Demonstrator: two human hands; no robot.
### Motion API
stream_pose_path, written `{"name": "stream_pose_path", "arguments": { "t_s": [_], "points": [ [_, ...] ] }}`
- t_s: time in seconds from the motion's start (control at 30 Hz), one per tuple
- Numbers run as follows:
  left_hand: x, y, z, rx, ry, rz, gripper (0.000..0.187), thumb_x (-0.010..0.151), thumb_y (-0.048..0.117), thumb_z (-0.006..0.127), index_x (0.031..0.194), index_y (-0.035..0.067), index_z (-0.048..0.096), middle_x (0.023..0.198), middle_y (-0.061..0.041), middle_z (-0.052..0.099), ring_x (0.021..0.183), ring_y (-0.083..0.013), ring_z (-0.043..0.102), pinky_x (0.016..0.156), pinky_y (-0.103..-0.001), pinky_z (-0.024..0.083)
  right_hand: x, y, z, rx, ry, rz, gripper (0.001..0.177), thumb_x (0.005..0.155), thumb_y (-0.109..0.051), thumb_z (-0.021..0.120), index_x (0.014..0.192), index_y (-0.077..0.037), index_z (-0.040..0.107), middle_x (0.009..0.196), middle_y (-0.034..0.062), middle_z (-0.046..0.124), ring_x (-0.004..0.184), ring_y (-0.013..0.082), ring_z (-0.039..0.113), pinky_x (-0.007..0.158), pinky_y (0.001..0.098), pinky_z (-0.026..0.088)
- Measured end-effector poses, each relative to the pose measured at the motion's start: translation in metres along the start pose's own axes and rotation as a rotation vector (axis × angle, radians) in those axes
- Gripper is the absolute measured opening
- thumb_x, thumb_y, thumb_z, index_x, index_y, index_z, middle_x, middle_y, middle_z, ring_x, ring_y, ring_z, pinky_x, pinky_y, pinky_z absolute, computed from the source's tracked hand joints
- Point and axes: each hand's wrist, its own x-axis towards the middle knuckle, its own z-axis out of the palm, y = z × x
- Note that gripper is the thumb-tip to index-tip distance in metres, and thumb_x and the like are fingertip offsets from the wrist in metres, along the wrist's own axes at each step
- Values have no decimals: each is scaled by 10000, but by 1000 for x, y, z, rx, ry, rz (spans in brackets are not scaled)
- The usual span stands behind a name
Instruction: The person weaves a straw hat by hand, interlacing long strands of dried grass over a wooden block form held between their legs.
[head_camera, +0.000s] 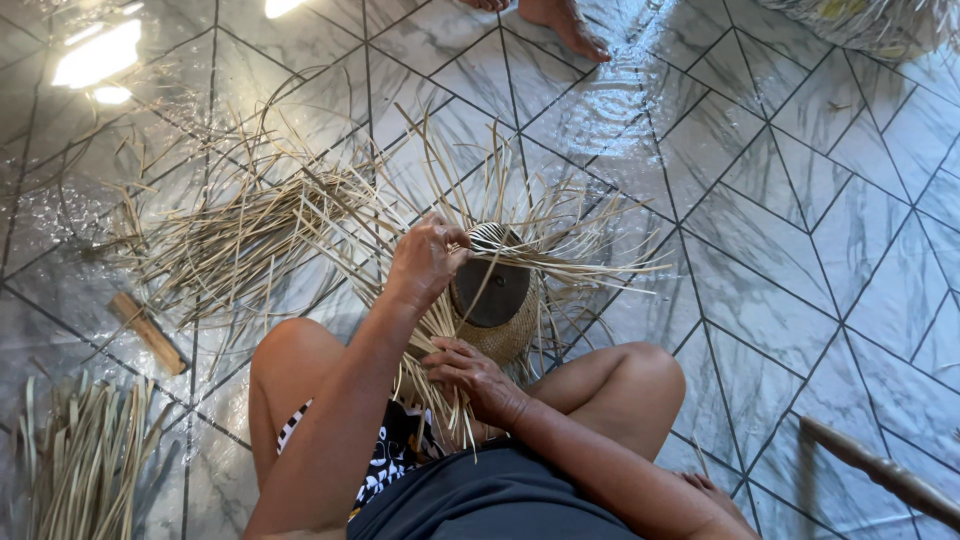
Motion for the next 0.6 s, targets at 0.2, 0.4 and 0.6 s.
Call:
{"name": "stream_pose_path", "arguments": {
  "t_s": [0.2, 0.4, 0.6],
  "points": [
    [-5, 4, -3, -163, 93, -29, 103, 890, 233, 710, 922, 257, 805, 903, -71, 704, 943, -339, 722, 801, -464, 583, 3, -6, -7, -4, -27, -7, 220, 917, -59, 588, 1080, -172, 683, 1240, 42, 693, 1332, 404, 552, 1102, 557, 419],
    [0, 25, -40, -566, 151, -213, 76, 932, 253, 773, 949, 195, 818, 801, -44, 763, 685, -118, 664, 665, -292, 534, -3, 6, 0, -16, -41, -7, 202, 923, -82, 613, 1090, -177, 677, 1274, 36, 683, 1365, 390, 532, 1119, 546, 406],
    [12, 35, -88, -727, 205, -180, 88, 943, 120, 768, 996, 50, 773, 818, -101, 762, 660, -80, 676, 590, -187, 577, 2, 1, -4, -31, -65, -10, 172, 953, -118, 595, 1096, -175, 671, 1262, 42, 676, 1358, 394, 530, 1127, 542, 404]
  ]
}}
